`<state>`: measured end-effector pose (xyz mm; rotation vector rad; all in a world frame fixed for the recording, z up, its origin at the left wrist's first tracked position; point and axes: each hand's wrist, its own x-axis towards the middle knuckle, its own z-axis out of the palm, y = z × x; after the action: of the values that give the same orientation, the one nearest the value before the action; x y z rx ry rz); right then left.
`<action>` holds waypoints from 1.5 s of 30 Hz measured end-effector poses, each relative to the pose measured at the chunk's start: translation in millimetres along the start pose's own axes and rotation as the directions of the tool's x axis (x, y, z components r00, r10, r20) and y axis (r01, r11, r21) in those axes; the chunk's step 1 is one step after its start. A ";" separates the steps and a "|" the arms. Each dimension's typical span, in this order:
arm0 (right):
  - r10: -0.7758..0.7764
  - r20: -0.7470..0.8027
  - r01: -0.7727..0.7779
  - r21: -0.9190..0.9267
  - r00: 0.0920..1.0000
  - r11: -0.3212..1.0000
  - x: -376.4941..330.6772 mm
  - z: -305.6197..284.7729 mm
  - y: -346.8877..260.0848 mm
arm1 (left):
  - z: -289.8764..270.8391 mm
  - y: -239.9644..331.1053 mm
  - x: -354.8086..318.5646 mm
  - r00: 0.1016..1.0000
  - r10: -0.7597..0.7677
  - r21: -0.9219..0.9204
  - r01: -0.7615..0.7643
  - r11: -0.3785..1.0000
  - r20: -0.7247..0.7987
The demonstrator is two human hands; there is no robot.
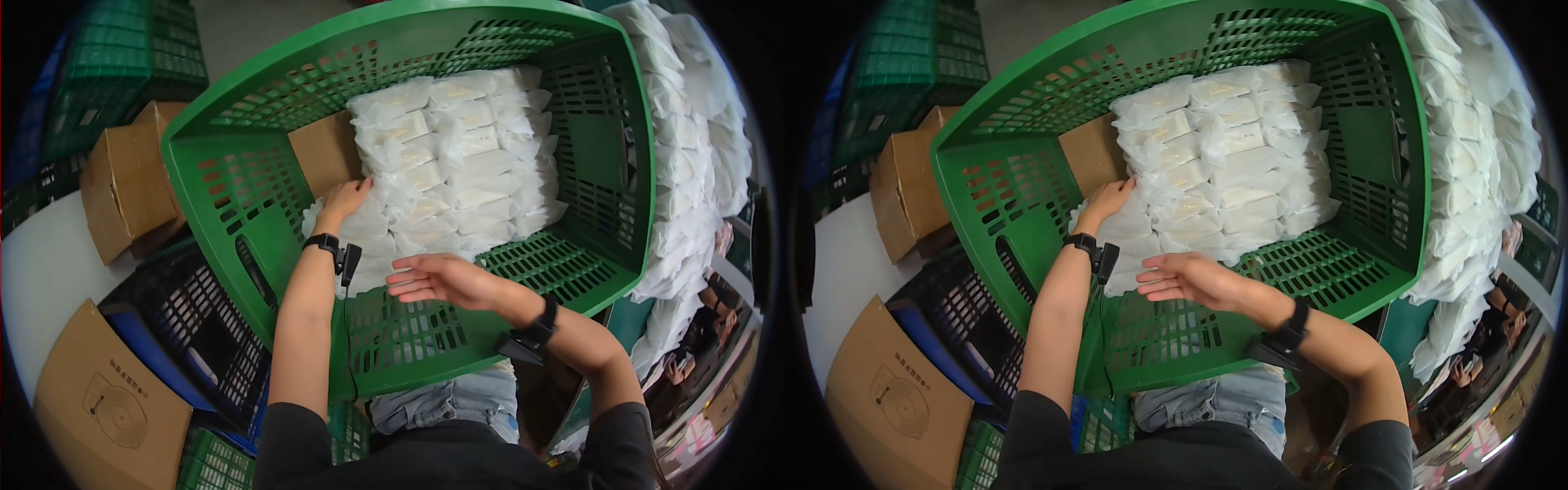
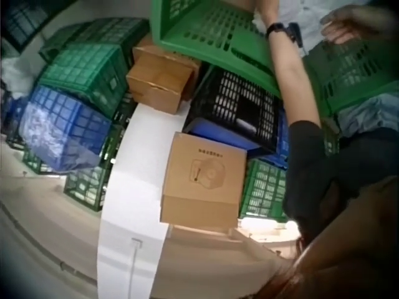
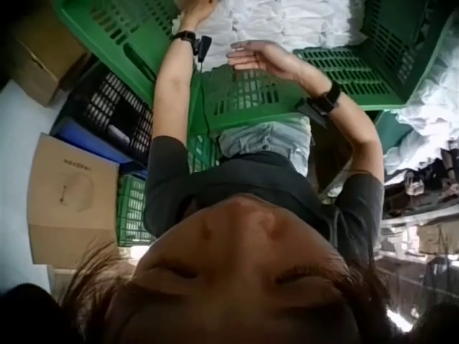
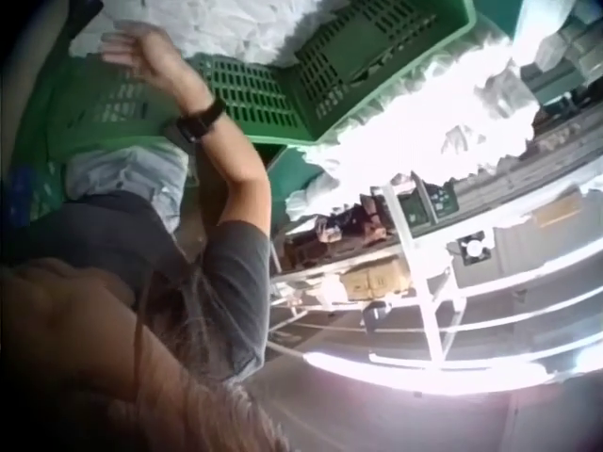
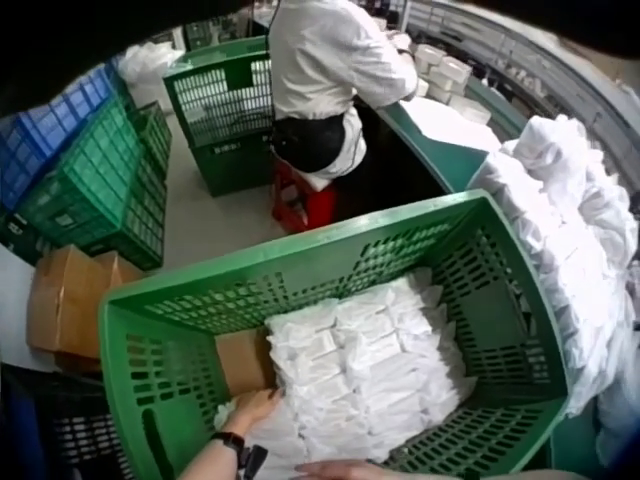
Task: The person picks up wrapped items from a table and places them into a green basket, then places a cardboard sheet over the items and adds more wrapped items on top.
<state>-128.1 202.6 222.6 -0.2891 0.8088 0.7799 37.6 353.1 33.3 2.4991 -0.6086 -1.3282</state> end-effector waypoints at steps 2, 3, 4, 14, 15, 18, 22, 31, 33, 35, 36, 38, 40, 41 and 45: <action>-0.187 0.061 0.191 -0.083 0.981 0.978 -51.2 1.5 -13.0 | 10.1 -4.9 14.0 0.999 0.041 0.003 -0.041 0.999 -0.019; -0.236 0.047 0.239 -0.073 0.971 0.968 -70.0 2.6 -15.4 | 17.4 -14.9 13.9 0.996 0.071 -0.004 -0.071 0.997 -0.055; -0.329 0.030 0.330 -0.130 0.944 0.935 -88.1 7.0 -13.9 | 23.7 -42.6 14.6 0.979 0.153 0.010 -0.154 0.988 -0.136; -0.671 -0.520 0.534 -0.818 -0.528 0.213 -290.7 -153.4 74.5 | -19.6 151.6 -117.9 0.904 0.270 -0.431 -0.399 0.809 -0.331; -0.660 -0.527 0.552 -0.810 -0.535 0.199 -308.8 -170.0 73.4 | -28.4 189.8 -147.2 0.896 0.286 -0.407 -0.414 0.814 -0.339; -0.454 -0.526 0.343 -0.837 -0.719 0.427 -360.9 -228.6 49.5 | -26.2 304.2 -210.7 0.849 0.491 -0.365 -0.528 0.767 -0.195; -0.573 -0.449 0.188 -0.869 -0.686 0.457 -390.3 -314.2 15.5 | 34.5 436.2 -239.5 0.698 0.705 -0.268 -0.708 0.653 -0.127; -0.572 -0.764 0.446 -0.641 -0.298 0.624 -425.2 -318.6 68.9 | 163.5 591.6 -192.3 0.591 0.772 0.586 -0.547 0.597 -0.235; -0.629 -0.703 0.461 -0.703 -0.332 0.542 -410.8 -338.7 84.8 | 176.0 584.9 -169.6 0.648 0.683 0.653 -0.361 0.666 -0.338; -0.669 -0.668 0.482 -0.727 -0.328 0.490 -410.1 -372.0 100.3 | 170.1 589.6 -175.6 0.685 0.682 0.481 -0.521 0.704 -0.256; -0.669 -0.691 0.500 -0.696 -0.272 0.516 -415.9 -385.2 100.5 | 166.9 591.3 -181.6 0.731 0.659 0.345 -0.582 0.737 -0.175; -0.685 -0.707 0.595 -0.630 -0.174 0.499 -421.5 -404.4 101.0 | 130.9 588.4 -208.8 0.760 0.647 0.107 -0.640 0.761 -0.059; -0.725 -0.616 0.524 -0.746 -0.309 0.411 -425.7 -406.7 103.2 | 90.0 565.2 -238.9 0.774 0.631 0.014 -0.631 0.775 -0.057; -0.748 -0.586 0.485 -0.775 -0.310 0.405 -422.4 -402.2 106.4 | 61.7 536.8 -249.4 0.731 0.676 -0.165 -0.681 0.713 -0.095; -0.741 -0.671 0.781 -0.456 0.012 0.426 -447.1 -311.7 110.9 | -62.0 419.7 -286.7 0.821 0.498 -0.257 -0.563 0.785 -0.279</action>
<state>-571.1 -108.6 350.2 -1.0369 1.3512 -0.5892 -156.7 118.6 445.0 1.9424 -0.8825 -0.8665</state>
